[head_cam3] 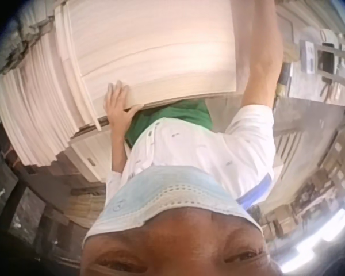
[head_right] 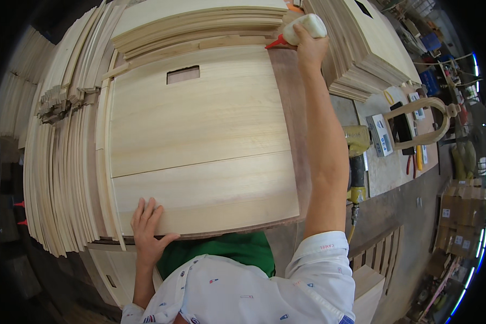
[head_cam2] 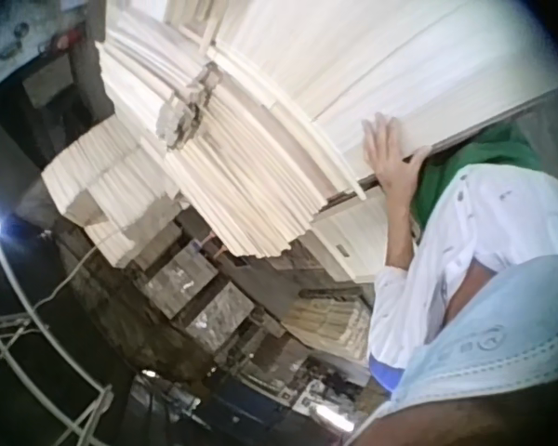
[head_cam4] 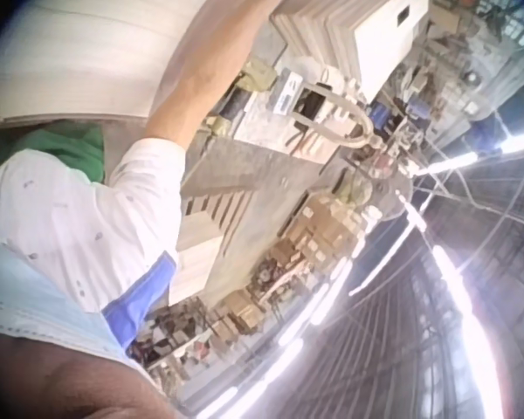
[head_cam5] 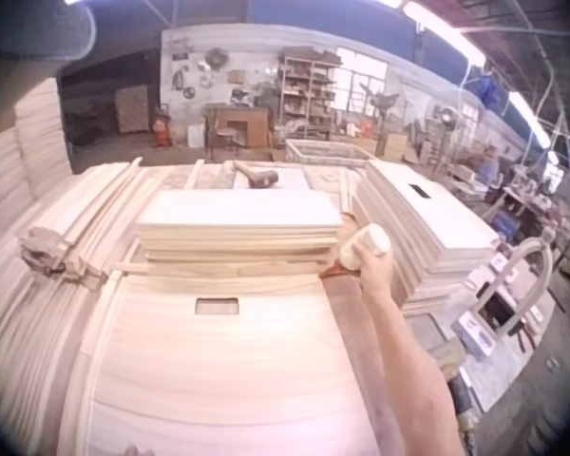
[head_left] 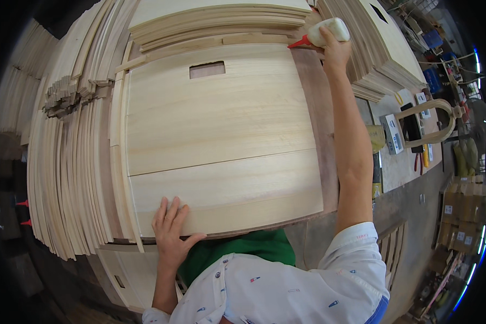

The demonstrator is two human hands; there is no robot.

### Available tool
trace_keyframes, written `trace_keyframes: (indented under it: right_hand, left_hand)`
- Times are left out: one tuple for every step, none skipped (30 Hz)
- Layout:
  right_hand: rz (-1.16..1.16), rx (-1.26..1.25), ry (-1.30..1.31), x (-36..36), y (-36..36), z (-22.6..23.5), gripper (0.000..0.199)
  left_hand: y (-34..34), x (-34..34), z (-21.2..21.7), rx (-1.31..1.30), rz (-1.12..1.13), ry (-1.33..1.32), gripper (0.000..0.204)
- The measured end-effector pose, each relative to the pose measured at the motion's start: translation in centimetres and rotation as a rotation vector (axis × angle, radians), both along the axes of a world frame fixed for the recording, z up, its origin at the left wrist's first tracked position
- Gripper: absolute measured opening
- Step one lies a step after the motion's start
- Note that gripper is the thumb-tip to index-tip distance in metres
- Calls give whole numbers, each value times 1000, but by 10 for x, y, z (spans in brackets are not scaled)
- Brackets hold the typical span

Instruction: Assembling wooden panels by applying glue and using a pneumatic nail gun to attach slats.

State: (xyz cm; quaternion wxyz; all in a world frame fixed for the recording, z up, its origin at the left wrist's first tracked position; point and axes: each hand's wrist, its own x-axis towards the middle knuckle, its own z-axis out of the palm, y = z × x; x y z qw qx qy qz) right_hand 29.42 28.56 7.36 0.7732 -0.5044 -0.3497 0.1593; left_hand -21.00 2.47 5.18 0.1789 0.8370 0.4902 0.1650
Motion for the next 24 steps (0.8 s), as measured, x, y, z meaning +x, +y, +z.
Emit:
trace_keyframes:
  right_hand:
    - [10, 23, 24, 1, -2, -1, 35]
    - [7, 18, 23, 2, -7, -3, 35]
    - [29, -22, 3, 1, -11, -1, 35]
    - [51, -62, -16, -1, -16, 1, 36]
    - [49, -63, -18, -3, -22, 3, 36]
    - [59, -94, -11, -4, -29, 4, 36]
    - [70, -125, -4, -6, -36, 6, 37]
    - [67, -128, -8, -7, -41, 7, 37]
    - [64, -145, -14, -9, -46, 7, 36]
    - [62, -163, -19, -11, -52, 8, 36]
    - [63, -165, -22, -12, -58, 8, 36]
    - [55, -171, -31, -15, -65, 10, 36]
    - [47, -177, -39, -17, -70, 12, 36]
    - [47, -178, -42, -16, -74, 12, 36]
    - [55, -189, -45, -14, -78, 11, 35]
    - [62, -200, -48, -13, -83, 10, 35]
    - [61, -202, -49, -11, -89, 10, 35]
    - [66, -224, -45, -11, -94, 11, 34]
    - [71, -247, -42, -11, -98, 12, 34]
    - [69, -244, -41, -12, -103, 12, 34]
    - [73, -247, -28, -14, -108, 12, 34]
    - [77, -251, -15, -15, -113, 12, 34]
    - [75, -247, -14, -16, -117, 13, 34]
    - [82, -247, -22, -17, -122, 14, 34]
  left_hand:
    - [0, 0, 1, 2, 7, 4, 77]
    - [-1, 0, 0, -3, 3, 2, 77]
    - [-1, 0, 0, 3, 3, 2, 78]
    - [-1, 0, -1, 10, 3, 3, 78]
    - [-1, -1, -1, 8, 2, 0, 78]
    - [-1, -1, -2, 13, 2, 3, 78]
    - [-1, -1, -2, 17, 2, 6, 77]
    - [0, 0, -2, 15, -1, 1, 77]
    - [0, 0, -2, 9, 4, 3, 77]
    - [-1, 0, -2, 2, 10, 5, 77]
    - [-2, 0, -1, 0, 10, 2, 77]
    - [-2, -1, -1, -3, 10, 4, 78]
    - [-2, -1, -1, -6, 10, 6, 80]
    - [-1, 0, -1, -7, 10, 3, 80]
    - [0, 0, -1, -3, 8, 3, 80]
    - [-1, 0, -1, 1, 6, 3, 80]
    - [-2, 0, -1, 0, 4, 3, 80]
    - [-1, 0, -2, 5, 6, 5, 80]
    - [-1, 0, -3, 10, 7, 8, 81]
    - [-2, 0, -3, 12, 5, 8, 81]
    - [-2, -1, -4, 12, 4, 6, 80]
    - [-3, -1, -4, 11, 2, 4, 80]
    - [-2, -1, -4, 15, 0, 5, 80]
    - [-3, -1, -4, 23, 1, -2, 78]
